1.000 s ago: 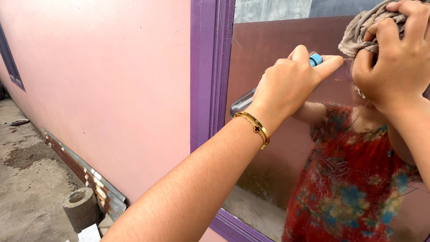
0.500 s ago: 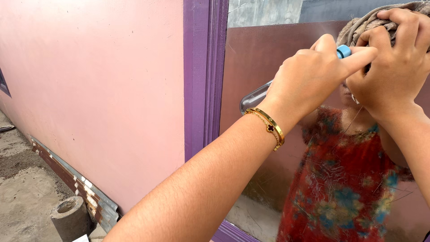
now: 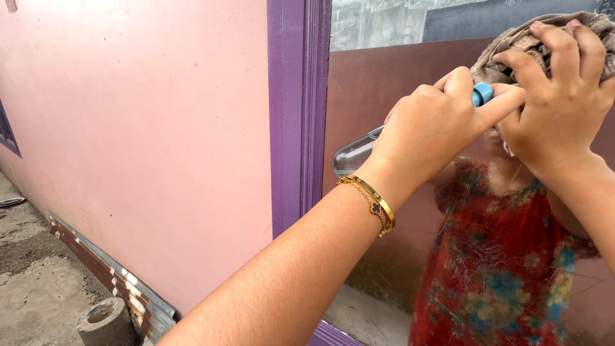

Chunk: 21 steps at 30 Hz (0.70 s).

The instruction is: The person cleans a window pane by spraying liquid from a bottle and wiping the surface with a cloth.

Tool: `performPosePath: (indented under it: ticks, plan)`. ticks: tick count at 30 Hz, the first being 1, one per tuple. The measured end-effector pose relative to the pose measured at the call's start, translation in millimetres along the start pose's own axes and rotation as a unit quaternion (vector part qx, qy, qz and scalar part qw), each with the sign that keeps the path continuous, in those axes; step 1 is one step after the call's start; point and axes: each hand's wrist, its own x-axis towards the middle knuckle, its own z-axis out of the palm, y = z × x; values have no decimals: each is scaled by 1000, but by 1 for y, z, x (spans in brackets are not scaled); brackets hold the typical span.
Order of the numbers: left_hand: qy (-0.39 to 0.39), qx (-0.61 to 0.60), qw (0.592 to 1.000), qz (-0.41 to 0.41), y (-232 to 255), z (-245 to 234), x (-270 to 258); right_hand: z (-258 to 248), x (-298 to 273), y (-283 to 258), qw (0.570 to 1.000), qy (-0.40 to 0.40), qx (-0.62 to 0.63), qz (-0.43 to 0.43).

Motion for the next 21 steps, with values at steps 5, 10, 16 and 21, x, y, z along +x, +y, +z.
performPosePath:
  ticks: [5, 10, 16, 21]
  plan:
    - [5, 10, 1000, -8, 3, -9, 4, -31, 27, -66, 995, -7, 98, 24]
    - [9, 45, 999, -25, -2, -16, 5, -70, 33, -162, 885, -107, 444, 96]
    - [20, 40, 998, -38, -20, -21, 7, -42, 72, -146, 750, -132, 642, 86]
    - [2, 60, 997, -55, -51, -30, -8, 21, 139, -69, 974, 57, 200, -88]
